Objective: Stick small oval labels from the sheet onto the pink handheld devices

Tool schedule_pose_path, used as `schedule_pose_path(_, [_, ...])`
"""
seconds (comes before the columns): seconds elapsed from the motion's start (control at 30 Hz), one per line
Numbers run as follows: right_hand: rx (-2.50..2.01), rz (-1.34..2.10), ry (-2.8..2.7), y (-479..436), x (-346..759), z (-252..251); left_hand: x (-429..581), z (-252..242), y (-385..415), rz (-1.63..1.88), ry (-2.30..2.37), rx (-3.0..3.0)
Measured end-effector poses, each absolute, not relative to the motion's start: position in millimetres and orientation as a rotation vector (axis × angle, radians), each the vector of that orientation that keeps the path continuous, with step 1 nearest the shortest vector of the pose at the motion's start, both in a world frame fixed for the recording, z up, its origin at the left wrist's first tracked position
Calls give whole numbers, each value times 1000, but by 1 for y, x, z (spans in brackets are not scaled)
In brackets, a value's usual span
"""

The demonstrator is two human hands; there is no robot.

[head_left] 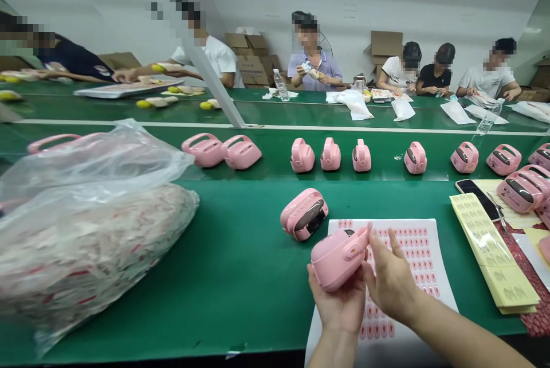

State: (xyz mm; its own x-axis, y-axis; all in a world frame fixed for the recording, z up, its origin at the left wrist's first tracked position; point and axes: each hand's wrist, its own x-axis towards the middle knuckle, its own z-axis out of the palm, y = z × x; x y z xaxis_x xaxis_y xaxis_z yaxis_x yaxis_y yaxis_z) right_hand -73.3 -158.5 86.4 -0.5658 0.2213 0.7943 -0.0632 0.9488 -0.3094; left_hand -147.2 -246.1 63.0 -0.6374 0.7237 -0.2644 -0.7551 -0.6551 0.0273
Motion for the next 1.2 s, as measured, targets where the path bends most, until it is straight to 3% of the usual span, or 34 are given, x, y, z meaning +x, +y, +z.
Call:
schedule_pose_path(0.17, [-323, 962, -2176, -158, -78, 96, -143, 69, -249, 2338, 270, -335])
schedule_pose_path(0.3, [-372, 1175, -2087, -151, -102, 78, -153, 57, -271, 2359, 262, -161])
schedule_pose_path(0.5, [-375, 895, -2146, -112, -149, 25, -157, 40, -311, 2485, 498, -339])
schedule_pose_path(0.77, [-116, 900, -2102, -111, -154, 0, -133, 30, -298, 2528, 564, -483])
schedule_pose_path(0.9, [-196, 1034, -2008, -115, -142, 25, -137, 21, -300, 2466, 726, -198])
schedule_pose_path(1.03, [-420, 1545, -1816, -119, -126, 86, -146, 33, -303, 2473, 1145, 338])
schedule_pose_path(1.2, [-328, 1984, -1709, -132, -97, 151, -151, 75, -302, 2159, 1594, 889])
